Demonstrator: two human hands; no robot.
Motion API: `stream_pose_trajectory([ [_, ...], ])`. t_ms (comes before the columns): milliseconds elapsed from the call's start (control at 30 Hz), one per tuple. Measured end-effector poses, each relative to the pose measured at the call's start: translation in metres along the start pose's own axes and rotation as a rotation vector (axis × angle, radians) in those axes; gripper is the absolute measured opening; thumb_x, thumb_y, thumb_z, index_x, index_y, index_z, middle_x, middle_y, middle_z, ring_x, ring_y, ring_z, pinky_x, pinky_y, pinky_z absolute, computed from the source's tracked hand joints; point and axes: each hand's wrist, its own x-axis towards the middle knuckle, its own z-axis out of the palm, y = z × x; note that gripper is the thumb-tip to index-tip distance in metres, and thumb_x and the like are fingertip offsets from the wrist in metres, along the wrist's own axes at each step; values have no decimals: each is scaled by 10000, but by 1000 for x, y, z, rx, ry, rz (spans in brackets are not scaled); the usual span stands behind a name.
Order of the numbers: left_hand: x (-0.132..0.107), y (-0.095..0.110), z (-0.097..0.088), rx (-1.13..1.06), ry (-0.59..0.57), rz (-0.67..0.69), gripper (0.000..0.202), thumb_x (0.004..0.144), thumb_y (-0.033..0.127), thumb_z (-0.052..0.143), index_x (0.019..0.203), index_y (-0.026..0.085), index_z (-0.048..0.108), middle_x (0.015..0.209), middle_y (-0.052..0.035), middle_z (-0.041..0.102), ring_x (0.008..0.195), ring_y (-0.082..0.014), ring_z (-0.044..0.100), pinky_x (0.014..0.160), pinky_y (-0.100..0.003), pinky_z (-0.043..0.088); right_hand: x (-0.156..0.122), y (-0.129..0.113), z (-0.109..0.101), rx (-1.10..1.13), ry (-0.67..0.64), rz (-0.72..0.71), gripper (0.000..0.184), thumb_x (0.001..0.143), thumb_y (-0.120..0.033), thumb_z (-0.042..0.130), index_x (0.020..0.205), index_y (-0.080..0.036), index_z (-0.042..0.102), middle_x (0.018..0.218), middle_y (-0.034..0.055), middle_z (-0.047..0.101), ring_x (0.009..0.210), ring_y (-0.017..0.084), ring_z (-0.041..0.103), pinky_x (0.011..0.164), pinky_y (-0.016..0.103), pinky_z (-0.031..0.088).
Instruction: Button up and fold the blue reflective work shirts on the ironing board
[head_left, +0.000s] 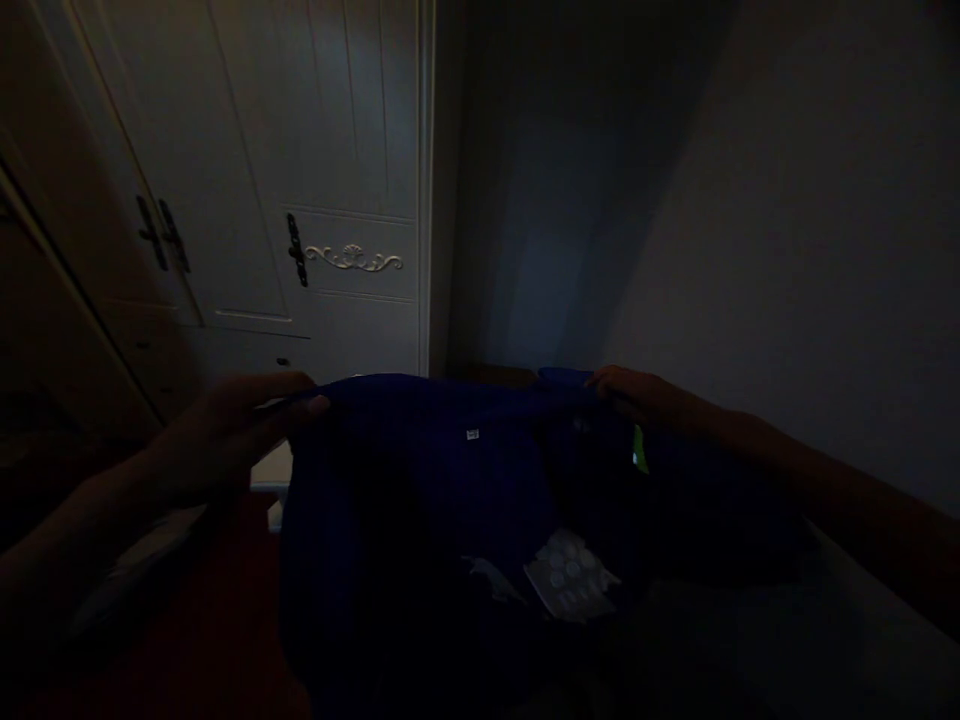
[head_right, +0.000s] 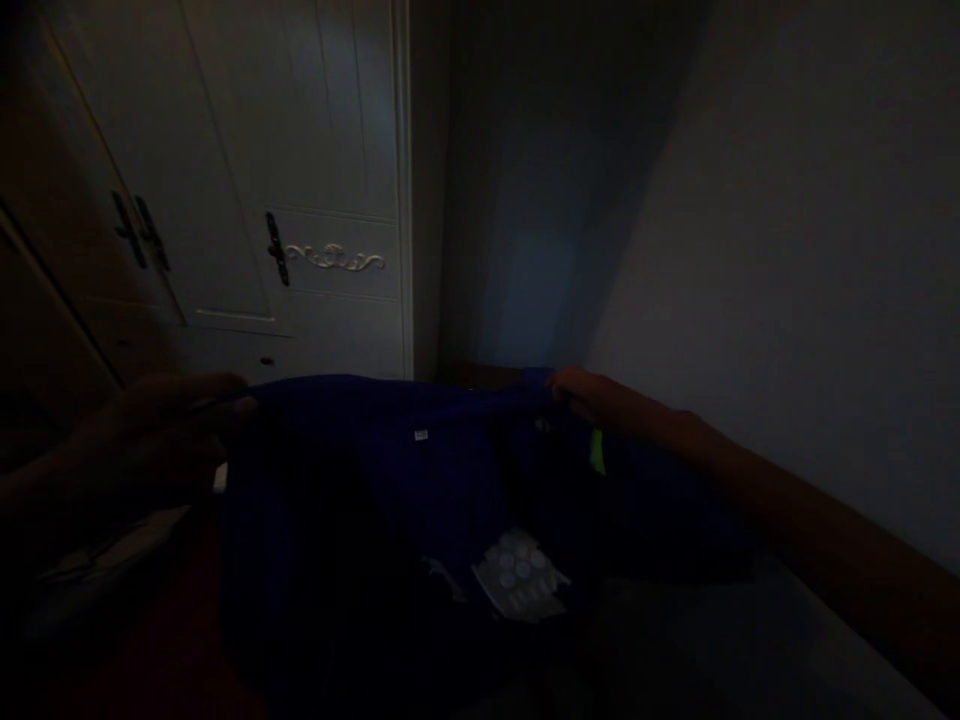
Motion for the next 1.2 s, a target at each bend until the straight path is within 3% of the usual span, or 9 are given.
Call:
stream_pose_trajectory([
  [167, 2, -5, -15, 299, 1, 321, 374, 673, 576, 565, 775, 258, 734, 712, -34, 675, 679, -195, 582, 674, -304, 446, -7, -14, -3, -178, 200, 82, 206, 872, -305, 474, 959, -224, 643, 992, 108, 677, 972, 297, 609, 952, 502, 425],
  [300, -3, 0, -17, 359, 120, 354, 396, 702, 592, 520, 729, 249, 714, 770, -40, 669, 719, -195, 585, 703, -315, 444, -4, -26, -3, -304, 483, 169, 239, 921, -326, 440, 975, -243, 658, 1171, 122, 631, 1154, 333, 530, 1021, 547, 353],
  [400, -10, 7, -15, 324, 204, 275, 358, 721, 554, 535, 739, 218, 657, 797, -20, 656, 715, -181, 598, 684, -297, 447, 6, -32, 5, -327, 562, 316, 269, 928, -336, 421, 968, -207, 653, 1125, 169, 618, 1100, 352, 545, 937, 527, 409],
  [600, -16, 10, -15, 359, 316, -16, 355, 717, 573, 486, 778, 231, 560, 668, 10, 594, 589, -187, 583, 532, -281, 405, 27, -33, 57, -62, 557, 616, 450, 955, -488, 370, 1247, -172, 501, 1129, 171, 652, 960, 303, 641, 830, 446, 495],
  [733, -12, 9, -18, 420, 428, -35, 387, 698, 594, 472, 795, 230, 557, 734, -13, 609, 663, -211, 606, 561, -297, 414, 23, -29, 100, 90, 283, 505, 786, 790, -615, 621, 1381, -143, 404, 1306, 206, 559, 1111, 306, 608, 908, 444, 503],
  [833, -11, 8, -18, 428, 450, -27, 371, 708, 572, 473, 807, 227, 566, 759, -13, 620, 684, -203, 608, 584, -296, 418, 13, -36, 117, 36, 115, 278, 560, 768, -501, 703, 1187, -150, 582, 1200, 165, 611, 1113, 291, 598, 960, 442, 477],
  [933, -15, 7, -17, 419, 448, -29, 343, 725, 556, 479, 779, 230, 569, 732, 0, 615, 660, -184, 597, 587, -288, 415, 0, -57, 123, -66, 177, 152, 425, 819, -476, 669, 1111, -171, 621, 1205, 148, 597, 1139, 290, 569, 962, 460, 461],
  [1067, -22, 7, -16, 417, 488, -11, 339, 738, 561, 482, 770, 233, 557, 730, 7, 595, 662, -176, 580, 588, -287, 407, -17, -84, 132, -295, 247, 200, 679, 681, -544, 780, 1184, -137, 576, 1189, 182, 591, 1087, 359, 559, 871, 514, 479],
  [1200, -25, 4, -20, 432, 539, 36, 370, 727, 607, 504, 739, 237, 500, 693, 17, 538, 636, -171, 538, 573, -290, 388, -23, -84, 145, -403, 222, 231, 318, 797, -270, 689, 1066, -114, 622, 1027, 168, 658, 939, 324, 616, 791, 468, 506],
])
